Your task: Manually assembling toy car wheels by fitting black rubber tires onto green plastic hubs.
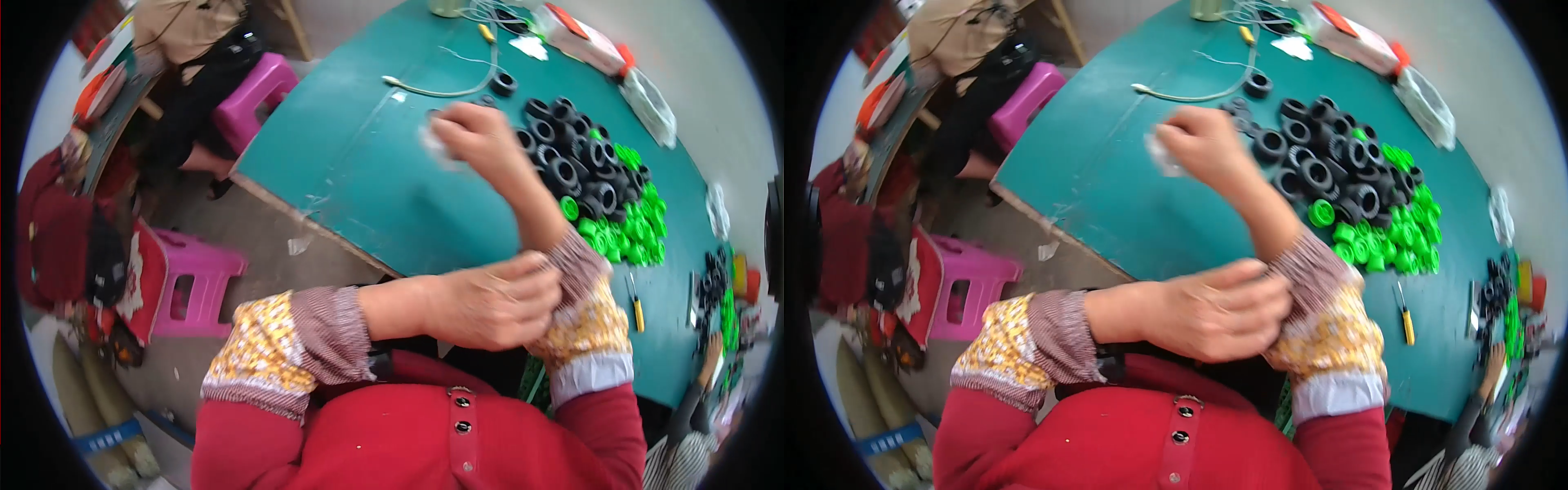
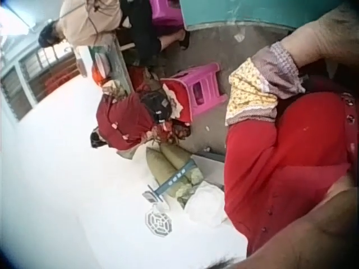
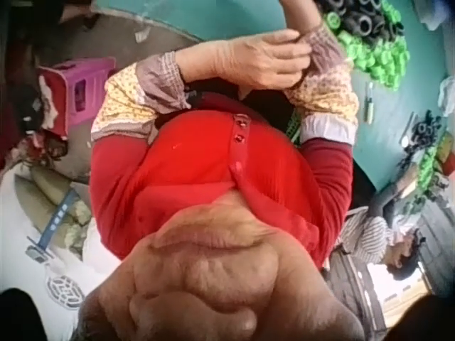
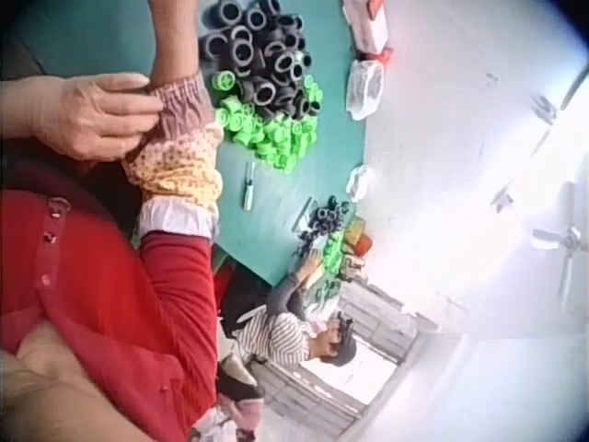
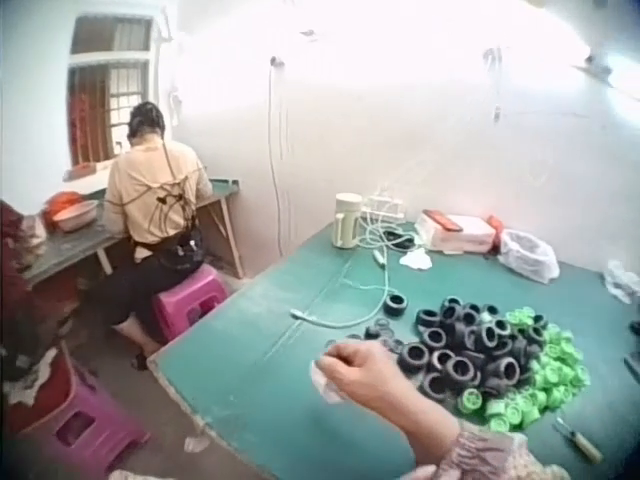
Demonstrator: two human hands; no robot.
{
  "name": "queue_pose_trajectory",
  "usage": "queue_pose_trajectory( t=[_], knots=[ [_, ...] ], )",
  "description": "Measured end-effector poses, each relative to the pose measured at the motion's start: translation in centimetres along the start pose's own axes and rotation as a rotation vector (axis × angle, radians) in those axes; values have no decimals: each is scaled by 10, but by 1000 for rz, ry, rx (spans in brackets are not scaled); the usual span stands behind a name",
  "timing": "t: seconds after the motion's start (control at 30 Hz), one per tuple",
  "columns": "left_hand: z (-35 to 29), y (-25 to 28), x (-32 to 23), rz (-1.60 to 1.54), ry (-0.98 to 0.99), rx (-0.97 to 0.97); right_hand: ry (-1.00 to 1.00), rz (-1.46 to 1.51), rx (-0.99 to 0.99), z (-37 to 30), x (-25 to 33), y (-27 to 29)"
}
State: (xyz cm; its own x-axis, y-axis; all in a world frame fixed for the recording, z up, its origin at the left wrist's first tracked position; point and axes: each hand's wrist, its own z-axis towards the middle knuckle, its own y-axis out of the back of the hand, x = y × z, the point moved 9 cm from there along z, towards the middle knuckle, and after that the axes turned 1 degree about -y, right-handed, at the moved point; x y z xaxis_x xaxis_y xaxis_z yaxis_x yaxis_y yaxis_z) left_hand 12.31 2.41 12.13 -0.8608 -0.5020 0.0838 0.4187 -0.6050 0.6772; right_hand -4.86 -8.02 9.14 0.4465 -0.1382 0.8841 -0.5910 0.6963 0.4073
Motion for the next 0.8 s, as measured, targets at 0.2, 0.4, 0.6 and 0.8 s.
queue_pose_trajectory(
  t=[0.2, 0.4, 0.6, 0.8],
  knots=[
    [-39, 26, 30, 102, 284, 54, 84, -238, 17, 53, -23, -88],
    [-48, 31, 40, 23, 319, -1, 129, -399, 2, 31, -8, -47],
    [-38, 1, 86, -22, 460, 102, 270, -422, -365, -52, 78, 115],
    [-25, -49, 175, 183, 602, 207, 489, -295, -746, -167, 116, 210]
  ],
)
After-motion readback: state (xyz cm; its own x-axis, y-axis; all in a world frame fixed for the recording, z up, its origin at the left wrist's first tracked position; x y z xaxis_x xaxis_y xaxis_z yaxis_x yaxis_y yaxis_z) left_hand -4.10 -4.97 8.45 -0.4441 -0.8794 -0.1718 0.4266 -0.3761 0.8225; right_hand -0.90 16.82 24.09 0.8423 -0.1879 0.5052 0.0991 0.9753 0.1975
